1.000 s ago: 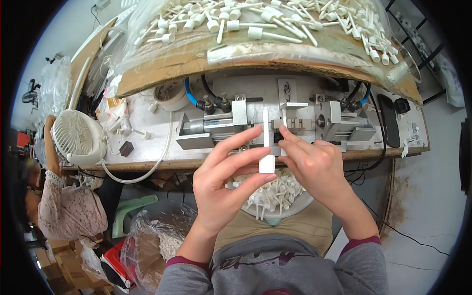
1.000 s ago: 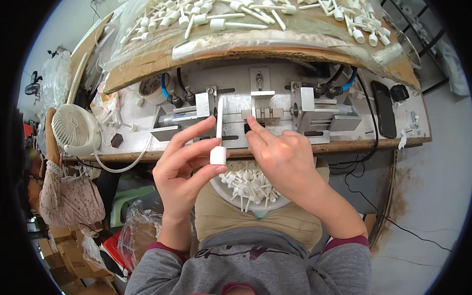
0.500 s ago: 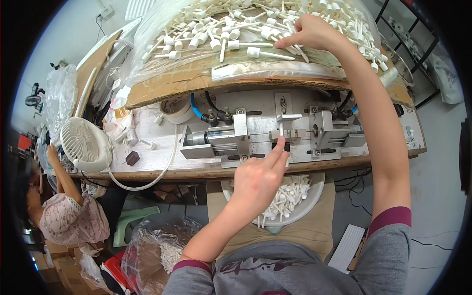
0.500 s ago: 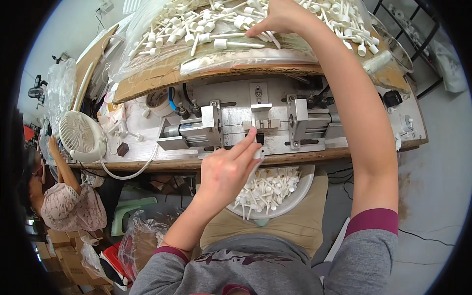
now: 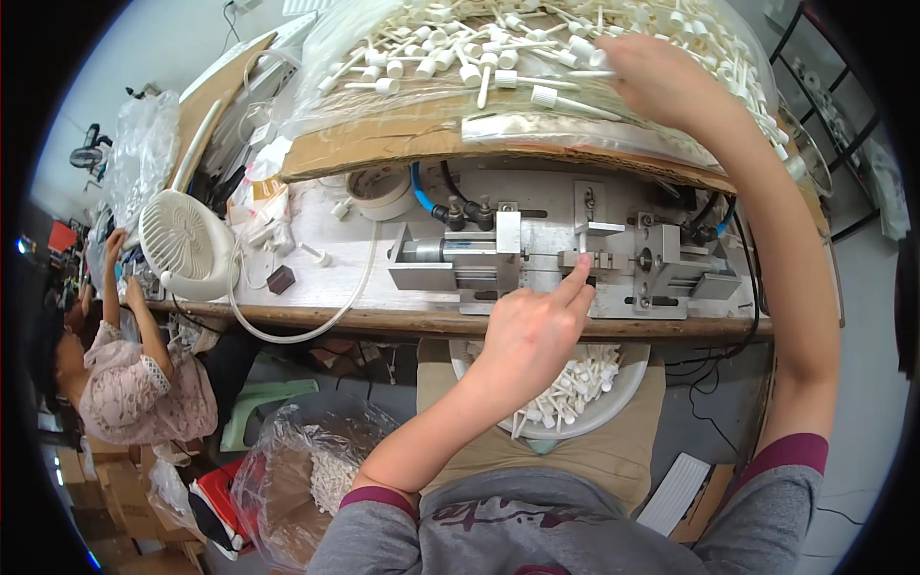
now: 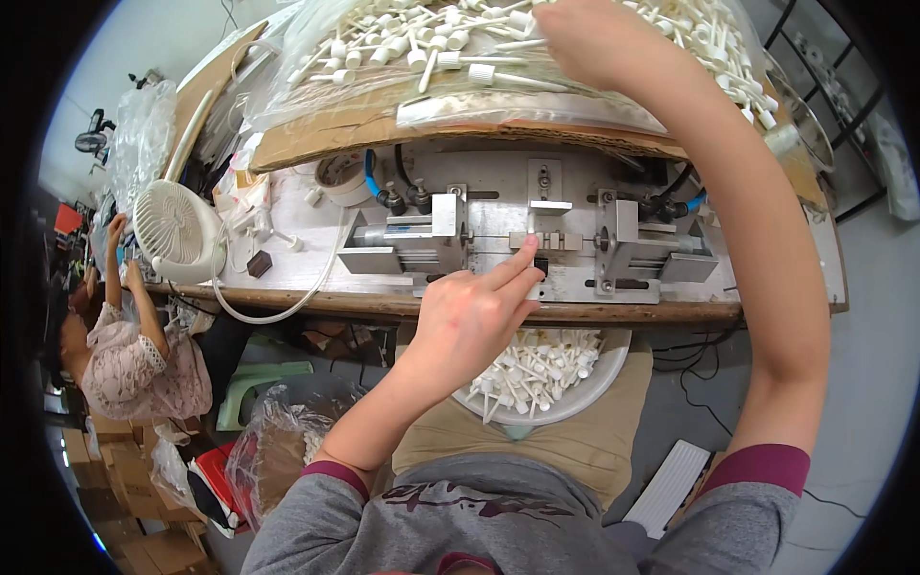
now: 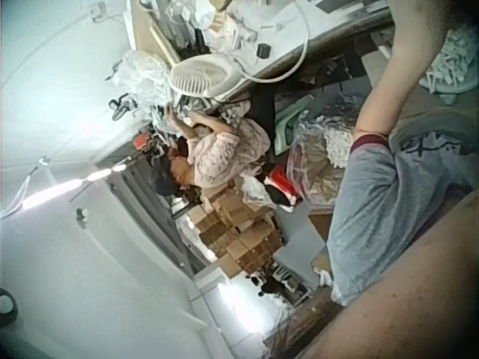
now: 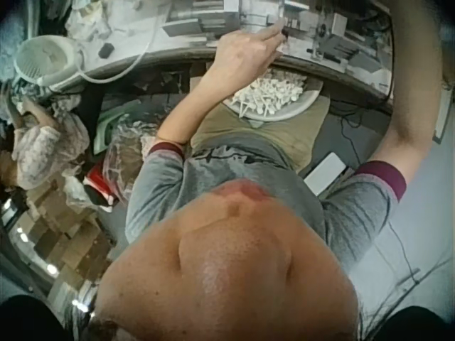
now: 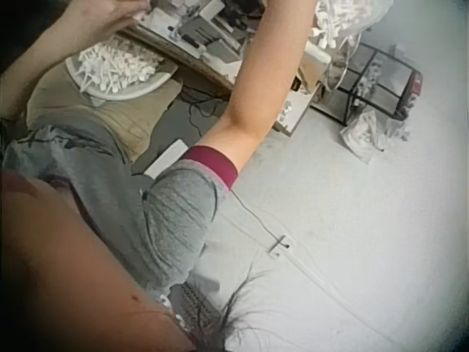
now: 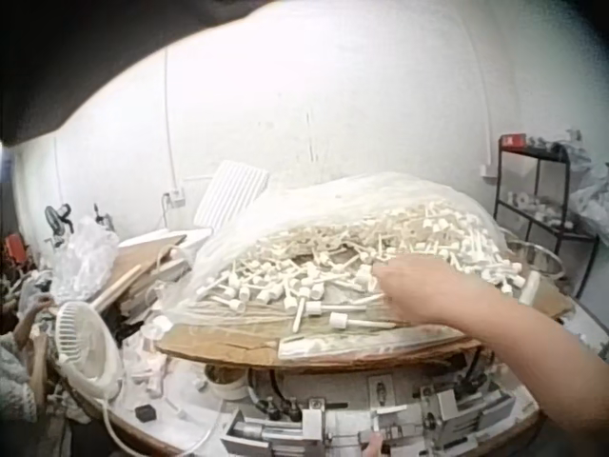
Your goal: Assembling plastic dropper components using a specialized pneumatic press on a workbench.
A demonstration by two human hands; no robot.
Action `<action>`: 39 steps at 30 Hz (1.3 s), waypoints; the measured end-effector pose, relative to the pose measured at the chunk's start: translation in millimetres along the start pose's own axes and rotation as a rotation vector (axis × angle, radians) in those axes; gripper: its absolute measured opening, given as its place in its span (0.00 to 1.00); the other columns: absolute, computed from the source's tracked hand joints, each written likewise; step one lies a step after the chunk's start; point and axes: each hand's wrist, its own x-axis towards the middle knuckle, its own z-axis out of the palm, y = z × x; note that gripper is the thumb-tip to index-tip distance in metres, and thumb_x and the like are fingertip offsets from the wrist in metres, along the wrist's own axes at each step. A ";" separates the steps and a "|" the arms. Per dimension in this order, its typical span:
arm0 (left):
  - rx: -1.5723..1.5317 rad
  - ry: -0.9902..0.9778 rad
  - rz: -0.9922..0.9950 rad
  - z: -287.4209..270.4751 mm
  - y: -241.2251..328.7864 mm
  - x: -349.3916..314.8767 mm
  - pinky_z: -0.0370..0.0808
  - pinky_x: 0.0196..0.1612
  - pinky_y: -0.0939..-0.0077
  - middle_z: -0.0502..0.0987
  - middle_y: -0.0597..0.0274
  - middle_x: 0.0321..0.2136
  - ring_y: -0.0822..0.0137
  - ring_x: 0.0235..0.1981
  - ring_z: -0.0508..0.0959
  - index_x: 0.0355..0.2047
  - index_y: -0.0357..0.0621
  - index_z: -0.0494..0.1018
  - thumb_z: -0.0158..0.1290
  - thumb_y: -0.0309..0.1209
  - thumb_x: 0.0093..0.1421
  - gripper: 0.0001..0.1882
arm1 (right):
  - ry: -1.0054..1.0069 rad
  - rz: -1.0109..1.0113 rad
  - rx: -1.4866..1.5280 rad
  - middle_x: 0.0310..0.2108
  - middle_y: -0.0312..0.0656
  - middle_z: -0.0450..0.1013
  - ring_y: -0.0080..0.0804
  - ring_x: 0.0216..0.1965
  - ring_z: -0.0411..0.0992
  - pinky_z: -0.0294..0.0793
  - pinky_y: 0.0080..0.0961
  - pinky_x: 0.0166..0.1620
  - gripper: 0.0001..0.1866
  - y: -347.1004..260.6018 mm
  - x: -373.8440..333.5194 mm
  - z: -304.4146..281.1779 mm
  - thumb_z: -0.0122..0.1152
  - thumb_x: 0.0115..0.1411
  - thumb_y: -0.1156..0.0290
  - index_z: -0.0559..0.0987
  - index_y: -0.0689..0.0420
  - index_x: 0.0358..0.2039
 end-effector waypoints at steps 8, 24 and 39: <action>-1.374 0.211 -0.354 -40.4 4.4 10.7 0.81 0.43 0.81 0.76 0.54 0.48 0.72 0.44 0.78 0.53 0.30 0.72 0.60 0.18 0.58 0.21 | 0.472 -0.413 0.109 0.32 0.42 0.72 0.35 0.31 0.74 0.76 0.29 0.31 0.14 -106.1 -100.5 -53.6 0.61 0.47 0.72 0.77 0.60 0.36; 0.070 0.159 0.022 17.9 2.8 -11.3 0.72 0.26 0.76 0.82 0.64 0.45 0.69 0.24 0.80 0.35 0.46 0.82 0.67 0.31 0.46 0.14 | 0.561 0.188 0.524 0.39 0.46 0.77 0.39 0.37 0.77 0.78 0.27 0.38 0.14 -122.2 -163.4 -28.5 0.67 0.52 0.83 0.79 0.61 0.40; -0.798 0.163 -0.045 -10.4 19.5 -0.5 0.82 0.37 0.77 0.81 0.55 0.37 0.68 0.35 0.82 0.40 0.35 0.79 0.71 0.22 0.42 0.22 | 0.473 -0.005 0.343 0.40 0.56 0.76 0.41 0.34 0.79 0.81 0.26 0.34 0.19 -156.8 -180.1 -22.4 0.61 0.43 0.77 0.80 0.71 0.38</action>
